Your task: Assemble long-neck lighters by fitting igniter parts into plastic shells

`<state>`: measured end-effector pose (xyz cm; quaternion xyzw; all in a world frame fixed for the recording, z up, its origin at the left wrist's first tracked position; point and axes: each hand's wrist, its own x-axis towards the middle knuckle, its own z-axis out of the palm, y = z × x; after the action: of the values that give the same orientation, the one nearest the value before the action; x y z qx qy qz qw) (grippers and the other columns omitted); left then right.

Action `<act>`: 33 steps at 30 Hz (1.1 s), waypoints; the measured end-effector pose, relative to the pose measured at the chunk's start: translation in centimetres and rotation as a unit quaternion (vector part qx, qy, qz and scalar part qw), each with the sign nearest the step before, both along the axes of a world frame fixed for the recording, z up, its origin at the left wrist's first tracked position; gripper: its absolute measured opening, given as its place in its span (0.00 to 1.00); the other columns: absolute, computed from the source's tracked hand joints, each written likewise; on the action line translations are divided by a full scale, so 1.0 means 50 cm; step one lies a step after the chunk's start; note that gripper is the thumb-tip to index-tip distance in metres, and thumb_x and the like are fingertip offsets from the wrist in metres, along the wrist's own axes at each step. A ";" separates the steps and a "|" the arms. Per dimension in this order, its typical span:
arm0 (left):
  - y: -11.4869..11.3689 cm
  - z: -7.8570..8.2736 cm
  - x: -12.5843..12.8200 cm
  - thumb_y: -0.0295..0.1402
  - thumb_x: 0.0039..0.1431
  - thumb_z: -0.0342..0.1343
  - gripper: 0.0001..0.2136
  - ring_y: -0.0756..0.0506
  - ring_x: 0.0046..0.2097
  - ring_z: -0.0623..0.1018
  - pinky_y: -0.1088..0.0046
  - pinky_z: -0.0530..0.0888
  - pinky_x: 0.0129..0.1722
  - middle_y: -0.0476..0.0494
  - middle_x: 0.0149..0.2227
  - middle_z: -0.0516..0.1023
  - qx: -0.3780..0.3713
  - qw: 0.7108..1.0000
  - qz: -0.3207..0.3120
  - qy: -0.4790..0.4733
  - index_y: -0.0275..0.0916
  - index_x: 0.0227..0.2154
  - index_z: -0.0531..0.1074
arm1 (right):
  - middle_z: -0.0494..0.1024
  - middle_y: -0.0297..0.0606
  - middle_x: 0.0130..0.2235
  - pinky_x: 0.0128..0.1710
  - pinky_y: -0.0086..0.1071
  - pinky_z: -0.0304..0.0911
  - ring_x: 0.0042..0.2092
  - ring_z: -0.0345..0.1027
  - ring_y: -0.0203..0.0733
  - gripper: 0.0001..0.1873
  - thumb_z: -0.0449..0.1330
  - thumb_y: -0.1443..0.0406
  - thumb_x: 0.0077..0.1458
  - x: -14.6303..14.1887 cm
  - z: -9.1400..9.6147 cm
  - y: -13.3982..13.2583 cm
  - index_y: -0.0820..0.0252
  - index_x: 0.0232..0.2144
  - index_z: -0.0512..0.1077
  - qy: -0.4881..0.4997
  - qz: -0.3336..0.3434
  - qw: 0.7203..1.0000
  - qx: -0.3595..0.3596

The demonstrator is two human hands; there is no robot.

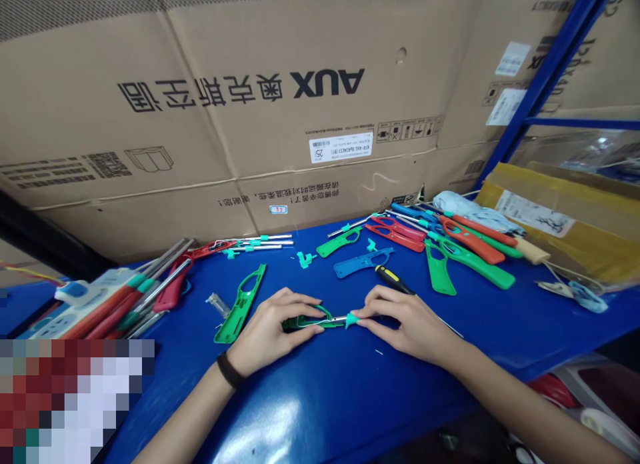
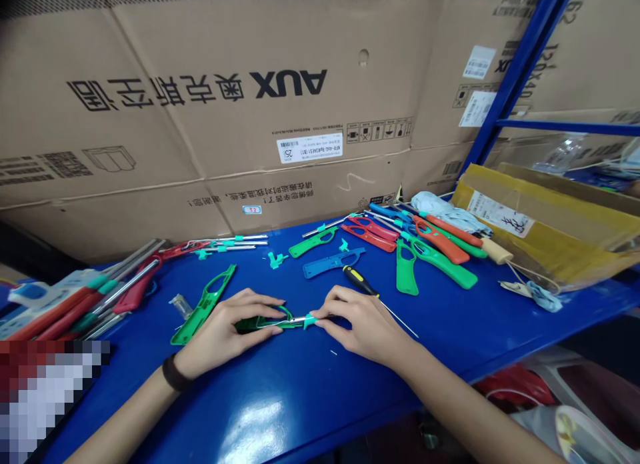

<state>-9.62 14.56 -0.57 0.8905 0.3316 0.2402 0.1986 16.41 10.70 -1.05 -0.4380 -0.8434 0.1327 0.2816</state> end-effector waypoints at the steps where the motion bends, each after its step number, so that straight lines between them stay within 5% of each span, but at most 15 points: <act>1: 0.000 0.000 0.000 0.36 0.56 0.59 0.08 0.46 0.45 0.77 0.64 0.69 0.49 0.47 0.45 0.79 0.001 1.000 0.001 -0.001 0.46 0.39 0.76 | 0.73 0.34 0.36 0.31 0.26 0.62 0.32 0.69 0.33 0.08 0.56 0.62 0.59 0.000 0.000 0.000 0.53 0.37 0.75 0.001 0.002 1.000 -0.005; 23: -0.001 0.001 -0.002 0.35 0.58 0.57 0.11 0.46 0.45 0.75 0.64 0.71 0.48 0.46 0.45 0.78 0.034 0.999 -0.015 0.013 0.46 0.43 0.75 | 0.75 0.30 0.36 0.32 0.25 0.60 0.32 0.70 0.32 0.07 0.58 0.61 0.58 0.005 0.003 0.002 0.50 0.36 0.75 -0.018 -0.018 0.999 -0.036; 33: -0.008 -0.001 0.006 0.29 0.64 0.48 0.17 0.45 0.47 0.70 0.64 0.72 0.46 0.45 0.51 0.71 0.110 0.990 -0.058 0.072 0.54 0.52 0.68 | 0.75 0.34 0.33 0.33 0.27 0.60 0.35 0.69 0.35 0.10 0.54 0.61 0.60 0.002 0.000 -0.002 0.54 0.36 0.75 -0.081 -0.013 0.992 0.093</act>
<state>-9.30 14.18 -0.64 0.9395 0.2644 0.1988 0.0886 16.53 10.62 -1.05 -0.4305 -0.8663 0.0140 0.2532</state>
